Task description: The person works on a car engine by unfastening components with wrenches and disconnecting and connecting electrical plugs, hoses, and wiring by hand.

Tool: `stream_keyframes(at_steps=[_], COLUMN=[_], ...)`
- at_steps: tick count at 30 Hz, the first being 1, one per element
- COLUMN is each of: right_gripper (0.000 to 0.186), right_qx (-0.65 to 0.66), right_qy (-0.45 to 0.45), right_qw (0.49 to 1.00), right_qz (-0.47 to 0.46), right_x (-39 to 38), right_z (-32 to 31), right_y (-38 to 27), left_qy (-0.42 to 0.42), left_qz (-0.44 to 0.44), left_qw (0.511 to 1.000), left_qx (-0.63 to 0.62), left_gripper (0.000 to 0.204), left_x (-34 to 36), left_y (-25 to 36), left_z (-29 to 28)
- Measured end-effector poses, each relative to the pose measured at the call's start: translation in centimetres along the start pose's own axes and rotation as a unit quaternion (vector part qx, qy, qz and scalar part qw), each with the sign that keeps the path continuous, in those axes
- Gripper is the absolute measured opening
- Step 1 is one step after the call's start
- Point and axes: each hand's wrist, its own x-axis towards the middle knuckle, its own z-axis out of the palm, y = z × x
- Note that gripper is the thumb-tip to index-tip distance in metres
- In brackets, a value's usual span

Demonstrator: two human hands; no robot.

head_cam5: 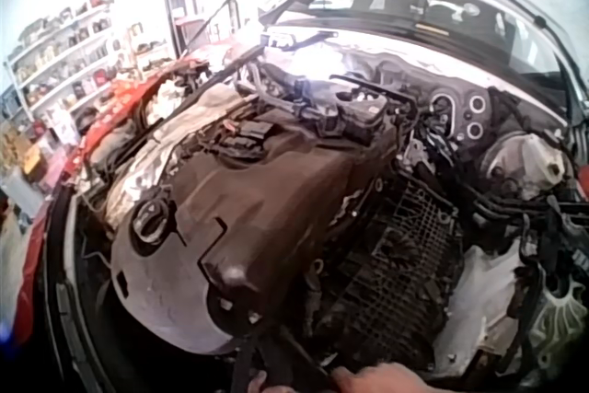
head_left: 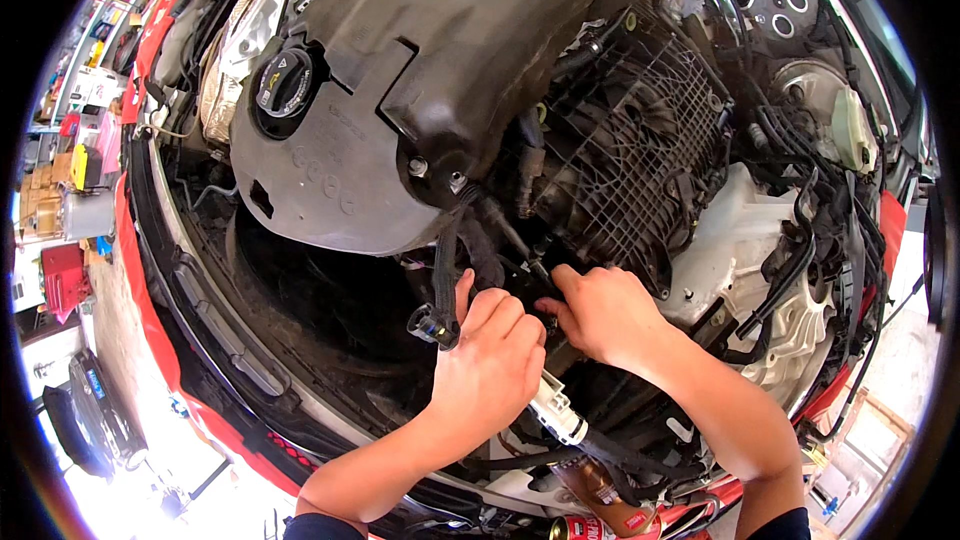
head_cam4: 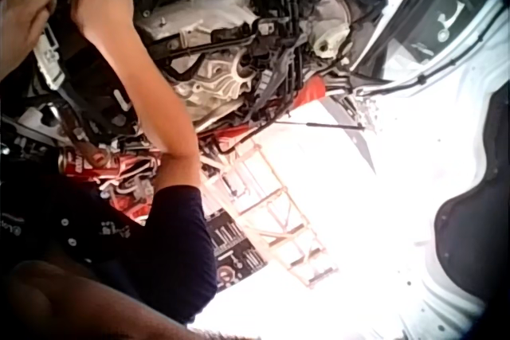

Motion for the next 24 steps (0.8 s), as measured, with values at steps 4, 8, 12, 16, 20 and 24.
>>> stream_keyframes(at_steps=[4, 8, 12, 16, 20, 24], right_gripper=[0.032, 0.033, 0.033, 0.03, 0.035, 0.038], right_qx=[-0.02, -0.012, -0.036, -0.063, -0.031, -0.009], right_qy=[-0.02, -0.01, -0.033, -0.053, -0.102, -0.059], right_qw=[0.999, 0.998, 0.998, 0.996, 0.992, 0.997], right_qz=[0.021, 0.056, 0.032, 0.029, 0.063, 0.046], right_x=[0.2, -0.3, 0.6, 2.2, 3.2, 3.1], right_z=[-0.3, -0.4, -0.3, -0.7, -0.8, -0.1], right_y=[-1.0, -1.8, -1.4, -1.9, -2.2, -1.7], left_qy=[0.006, 0.009, 0.005, 0.017, 0.019, 0.016], left_qz=[-0.001, -0.003, -0.001, 0.006, 0.005, 0.005], left_qw=[1.0, 1.0, 1.0, 1.0, 1.0, 1.0], left_qx=[-0.003, -0.002, 0.0, 0.01, 0.01, 0.008], left_gripper=[0.006, 0.006, 0.006, 0.006, 0.006, 0.005], left_x=[0.1, 0.1, 0.1, 0.2, 0.2, 0.1], left_y=[-0.2, -0.1, -0.2, -0.2, -0.3, -0.3], left_z=[0.0, -0.1, 0.0, 0.1, 0.3, 0.1])
